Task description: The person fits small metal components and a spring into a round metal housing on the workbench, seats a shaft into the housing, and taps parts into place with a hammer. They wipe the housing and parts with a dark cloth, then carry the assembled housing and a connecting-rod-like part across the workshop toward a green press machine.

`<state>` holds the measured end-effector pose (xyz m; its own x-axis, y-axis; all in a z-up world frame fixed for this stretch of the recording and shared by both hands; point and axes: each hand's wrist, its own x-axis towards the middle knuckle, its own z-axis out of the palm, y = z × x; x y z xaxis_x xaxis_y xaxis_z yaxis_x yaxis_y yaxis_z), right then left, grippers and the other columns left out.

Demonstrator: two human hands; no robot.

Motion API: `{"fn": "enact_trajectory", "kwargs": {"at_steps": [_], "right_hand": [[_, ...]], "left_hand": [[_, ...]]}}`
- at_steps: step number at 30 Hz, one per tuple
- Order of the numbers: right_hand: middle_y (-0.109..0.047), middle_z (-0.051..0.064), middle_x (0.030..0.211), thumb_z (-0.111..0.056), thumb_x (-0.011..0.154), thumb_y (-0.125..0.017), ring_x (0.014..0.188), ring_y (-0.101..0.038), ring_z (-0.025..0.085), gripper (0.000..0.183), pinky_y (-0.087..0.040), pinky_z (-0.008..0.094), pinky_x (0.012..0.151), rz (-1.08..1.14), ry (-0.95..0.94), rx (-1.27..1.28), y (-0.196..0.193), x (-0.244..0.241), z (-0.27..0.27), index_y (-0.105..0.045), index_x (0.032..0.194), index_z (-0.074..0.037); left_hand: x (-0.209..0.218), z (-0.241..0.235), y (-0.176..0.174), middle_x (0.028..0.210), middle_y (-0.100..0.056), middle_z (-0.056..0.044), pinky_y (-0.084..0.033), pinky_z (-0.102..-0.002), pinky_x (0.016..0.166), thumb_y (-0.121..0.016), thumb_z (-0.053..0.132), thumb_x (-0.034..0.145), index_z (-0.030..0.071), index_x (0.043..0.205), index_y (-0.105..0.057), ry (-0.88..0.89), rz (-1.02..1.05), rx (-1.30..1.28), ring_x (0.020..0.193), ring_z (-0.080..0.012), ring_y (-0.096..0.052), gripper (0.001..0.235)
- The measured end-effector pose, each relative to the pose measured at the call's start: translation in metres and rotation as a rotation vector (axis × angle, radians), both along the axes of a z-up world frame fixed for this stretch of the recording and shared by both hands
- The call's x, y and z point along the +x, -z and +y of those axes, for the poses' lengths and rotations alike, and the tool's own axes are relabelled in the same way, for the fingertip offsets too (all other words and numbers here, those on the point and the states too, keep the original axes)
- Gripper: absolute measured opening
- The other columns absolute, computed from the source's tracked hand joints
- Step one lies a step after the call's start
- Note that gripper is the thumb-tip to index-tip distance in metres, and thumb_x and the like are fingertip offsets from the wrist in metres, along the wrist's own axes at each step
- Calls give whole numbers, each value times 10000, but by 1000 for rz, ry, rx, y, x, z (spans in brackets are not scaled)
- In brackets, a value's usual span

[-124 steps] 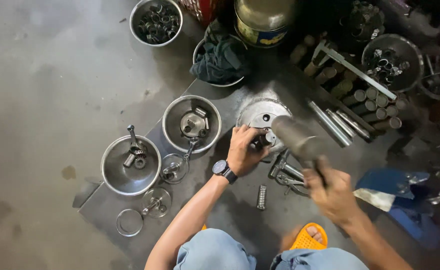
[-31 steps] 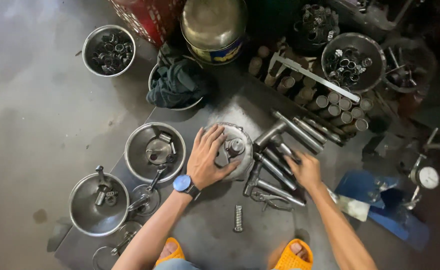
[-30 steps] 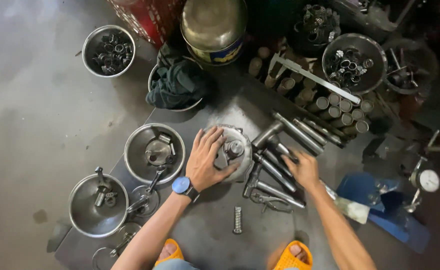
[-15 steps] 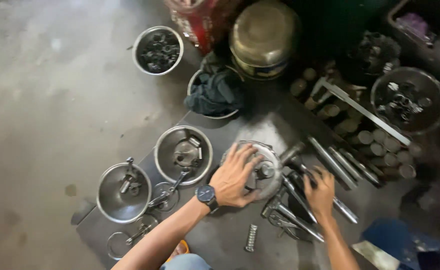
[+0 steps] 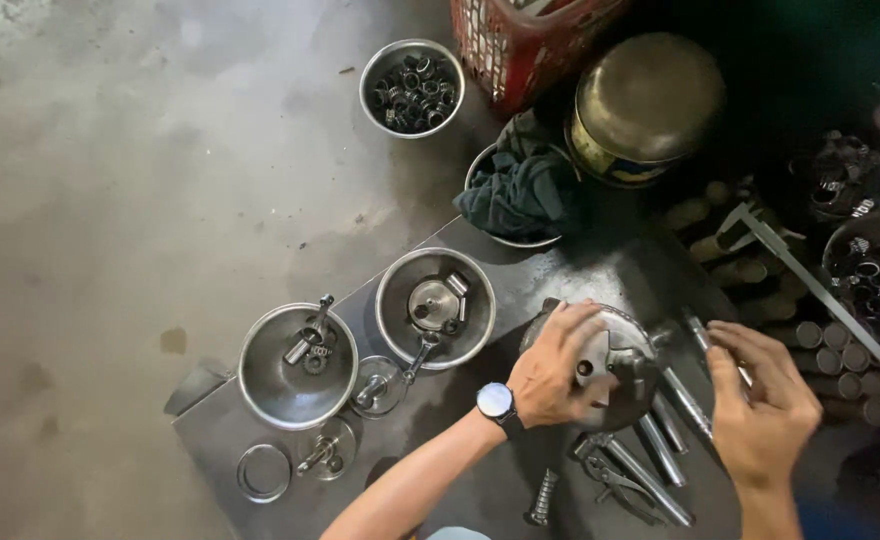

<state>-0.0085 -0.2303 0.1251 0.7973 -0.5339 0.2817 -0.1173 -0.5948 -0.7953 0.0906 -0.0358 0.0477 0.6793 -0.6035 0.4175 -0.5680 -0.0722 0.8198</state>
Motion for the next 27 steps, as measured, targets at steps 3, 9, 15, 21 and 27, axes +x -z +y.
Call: {"fn": "enact_trajectory", "kwargs": {"at_steps": [3, 9, 15, 21, 27], "right_hand": [[-733, 103, 1217, -32, 1005, -709, 952, -688, 169, 184, -545, 247, 797, 81, -69, -170, -44, 9, 31, -723, 1188, -44], [-734, 77, 1161, -67, 855, -735, 1045, -733, 180, 270, -602, 309, 866, 157, -286, -224, -44, 0, 57, -734, 1124, -89], [-750, 75, 1129, -59, 826, -740, 1008, -748, 178, 287, -608, 287, 811, 155, -272, -178, -52, -28, 37, -742, 1113, -76], [-752, 73, 1102, -34, 903, -736, 932, -700, 147, 230, -562, 270, 786, 39, 5, -27, -50, -46, 5, -747, 1132, -30], [-740, 50, 1100, -50, 934, -708, 918, -675, 117, 298, -550, 251, 779, -72, 142, 295, -52, -49, -18, -709, 1230, -18]], "left_hand": [[28, -6, 11, 1499, -511, -181, -427, -446, 1247, -684, 100, 937, 15, 1400, -510, -220, 150, -201, 1448, -366, -507, 502], [181, -7, 82, 1344, -568, -201, -387, -639, 1060, -734, 152, 807, 44, 1180, -591, -576, -377, 578, 1320, -411, -493, 414], [213, -31, 45, 1151, -660, -201, -479, -610, 888, -624, 176, 921, 66, 1210, -574, -499, -373, 578, 1069, -423, -625, 314], [177, -92, -151, 971, -714, -207, -551, -456, 756, -607, 96, 1018, 26, 1149, -548, -331, -227, -297, 907, -383, -708, 160], [129, -119, -299, 852, -687, -116, -536, -378, 663, -685, 99, 1003, -17, 1016, -589, -251, -234, -526, 733, -233, -680, 151]]}}
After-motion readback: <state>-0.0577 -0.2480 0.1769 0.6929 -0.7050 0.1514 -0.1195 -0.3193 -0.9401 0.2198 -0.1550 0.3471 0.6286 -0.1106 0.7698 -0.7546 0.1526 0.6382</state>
